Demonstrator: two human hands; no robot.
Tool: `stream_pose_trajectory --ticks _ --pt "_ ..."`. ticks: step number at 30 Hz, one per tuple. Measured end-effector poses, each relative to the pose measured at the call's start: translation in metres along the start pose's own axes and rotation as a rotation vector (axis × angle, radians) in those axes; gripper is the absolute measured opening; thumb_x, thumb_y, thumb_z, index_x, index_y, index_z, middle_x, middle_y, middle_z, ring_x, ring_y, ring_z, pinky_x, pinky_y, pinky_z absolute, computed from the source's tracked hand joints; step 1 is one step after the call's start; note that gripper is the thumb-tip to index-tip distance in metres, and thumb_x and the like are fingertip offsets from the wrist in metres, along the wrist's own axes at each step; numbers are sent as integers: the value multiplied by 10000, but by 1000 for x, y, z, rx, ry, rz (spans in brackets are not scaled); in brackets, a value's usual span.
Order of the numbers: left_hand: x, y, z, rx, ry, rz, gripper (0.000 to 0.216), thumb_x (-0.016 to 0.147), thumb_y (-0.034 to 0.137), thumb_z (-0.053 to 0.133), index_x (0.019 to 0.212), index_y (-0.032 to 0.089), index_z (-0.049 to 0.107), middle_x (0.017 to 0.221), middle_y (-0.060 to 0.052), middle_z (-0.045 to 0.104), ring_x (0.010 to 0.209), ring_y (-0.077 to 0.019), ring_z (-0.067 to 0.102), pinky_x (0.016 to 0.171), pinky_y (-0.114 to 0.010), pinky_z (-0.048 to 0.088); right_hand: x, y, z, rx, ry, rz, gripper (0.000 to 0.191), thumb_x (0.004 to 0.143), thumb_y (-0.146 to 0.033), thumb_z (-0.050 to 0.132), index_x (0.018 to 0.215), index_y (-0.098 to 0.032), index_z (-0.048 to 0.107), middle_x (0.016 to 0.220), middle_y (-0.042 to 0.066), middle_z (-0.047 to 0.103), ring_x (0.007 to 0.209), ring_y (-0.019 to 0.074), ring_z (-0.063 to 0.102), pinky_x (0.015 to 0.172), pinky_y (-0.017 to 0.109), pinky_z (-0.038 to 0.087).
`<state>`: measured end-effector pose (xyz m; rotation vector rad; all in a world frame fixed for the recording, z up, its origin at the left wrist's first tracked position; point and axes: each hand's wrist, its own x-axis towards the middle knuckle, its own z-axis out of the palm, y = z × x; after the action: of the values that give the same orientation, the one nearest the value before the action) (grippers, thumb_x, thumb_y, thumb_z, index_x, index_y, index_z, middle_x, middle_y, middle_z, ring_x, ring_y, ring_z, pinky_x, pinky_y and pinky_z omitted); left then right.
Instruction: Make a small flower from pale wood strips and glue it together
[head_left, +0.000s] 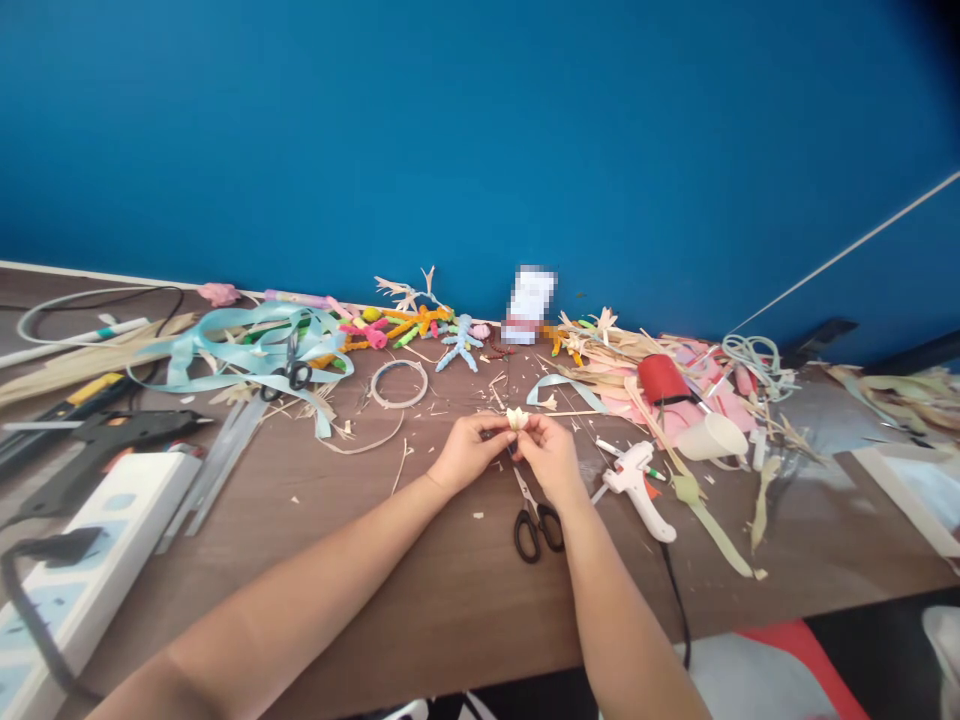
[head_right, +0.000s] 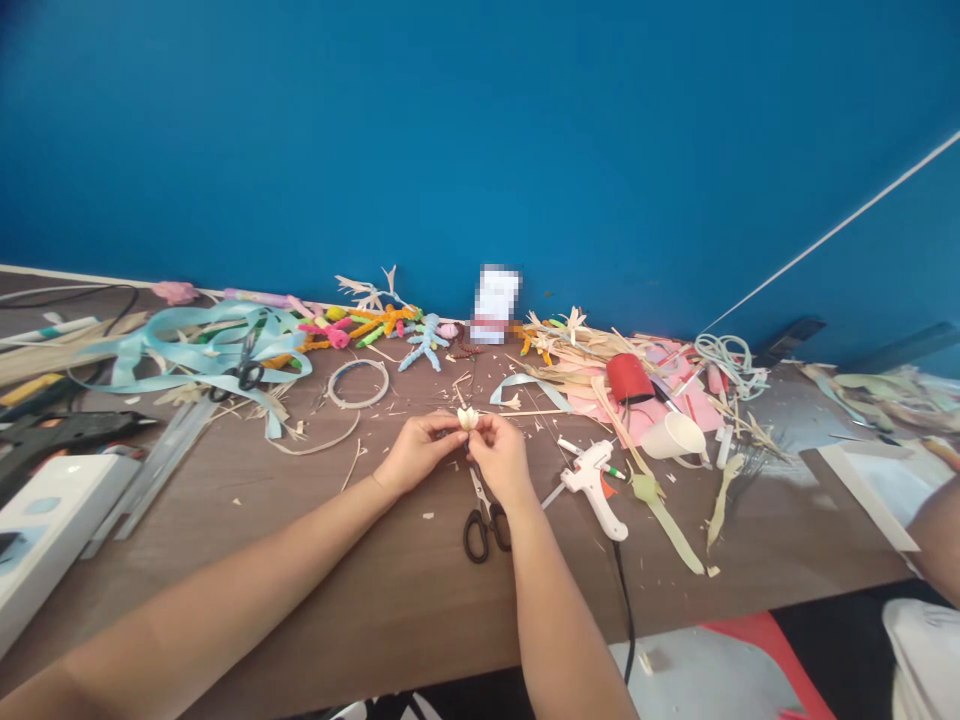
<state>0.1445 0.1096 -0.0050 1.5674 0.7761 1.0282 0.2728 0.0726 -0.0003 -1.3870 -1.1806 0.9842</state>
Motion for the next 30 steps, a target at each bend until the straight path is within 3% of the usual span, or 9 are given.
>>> stream_pose_trajectory --ticks 11,23,30 --pt "-1 0 0 7 30 3 144 680 233 605 775 163 687 762 -65 641 722 -162 578 698 -270 437 0 -2 -5 106 -83 72 74 656 -209 568 705 -155 552 546 -48 521 439 70 478 466 201 420" --pt "0 -4 1 -85 99 -92 140 641 258 637 708 139 670 734 -57 644 698 -156 568 686 -269 435 -4 -12 -1 -122 -9 -32 57 688 -220 536 684 -163 540 563 -20 554 486 110 532 505 220 435" --pt "-1 -7 4 -258 128 -198 184 587 275 677 690 125 645 648 -22 614 575 -109 526 564 -221 423 -7 -10 -1 -285 41 -136 78 717 -234 511 699 -173 556 610 9 592 547 136 569 553 237 454"
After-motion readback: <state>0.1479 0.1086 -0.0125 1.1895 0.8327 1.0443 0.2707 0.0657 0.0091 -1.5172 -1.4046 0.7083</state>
